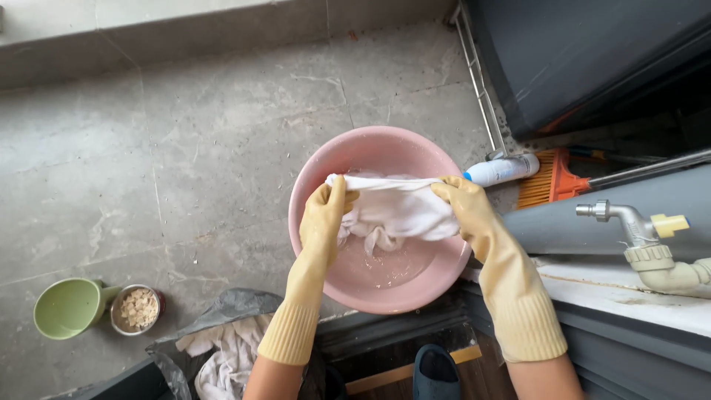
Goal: Hand washing a white garment in a pink plastic basin on a balcony.
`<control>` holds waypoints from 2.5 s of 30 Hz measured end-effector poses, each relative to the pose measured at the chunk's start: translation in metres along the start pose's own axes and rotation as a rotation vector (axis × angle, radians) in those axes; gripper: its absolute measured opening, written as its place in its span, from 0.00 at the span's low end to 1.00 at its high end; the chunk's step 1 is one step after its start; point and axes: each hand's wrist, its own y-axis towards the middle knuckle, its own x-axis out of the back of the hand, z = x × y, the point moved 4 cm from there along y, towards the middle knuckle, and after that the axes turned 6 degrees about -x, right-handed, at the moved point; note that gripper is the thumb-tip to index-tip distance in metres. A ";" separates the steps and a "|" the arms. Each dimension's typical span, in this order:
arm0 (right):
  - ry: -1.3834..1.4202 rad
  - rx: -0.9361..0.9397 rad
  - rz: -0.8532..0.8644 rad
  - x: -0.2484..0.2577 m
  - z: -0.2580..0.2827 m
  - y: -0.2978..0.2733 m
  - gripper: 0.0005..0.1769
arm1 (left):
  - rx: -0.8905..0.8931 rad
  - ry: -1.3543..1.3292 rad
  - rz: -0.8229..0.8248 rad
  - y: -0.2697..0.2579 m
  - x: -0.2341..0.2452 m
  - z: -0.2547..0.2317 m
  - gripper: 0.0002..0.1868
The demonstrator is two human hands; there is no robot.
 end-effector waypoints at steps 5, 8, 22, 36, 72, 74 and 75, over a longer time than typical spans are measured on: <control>-0.172 -0.132 0.111 -0.036 0.060 -0.045 0.17 | -0.071 0.580 0.054 -0.020 0.019 -0.026 0.29; -0.425 -0.129 0.215 -0.052 0.070 -0.047 0.18 | -0.102 0.829 0.206 -0.007 0.018 0.004 0.31; -0.551 0.223 0.551 -0.088 0.066 -0.080 0.32 | -0.140 0.313 0.308 -0.057 0.006 -0.075 0.13; -0.696 0.157 0.054 -0.044 -0.067 -0.006 0.32 | -0.467 0.111 0.450 -0.107 0.004 -0.116 0.19; -0.775 0.102 -0.253 -0.004 -0.206 0.150 0.43 | -0.562 0.630 0.222 0.098 -0.039 0.203 0.42; -0.616 0.062 -0.237 -0.003 -0.205 0.150 0.41 | -0.456 0.760 0.334 0.113 -0.040 0.251 0.27; -0.541 0.044 -0.225 -0.003 -0.199 0.146 0.40 | -0.455 0.757 0.327 0.111 -0.038 0.234 0.27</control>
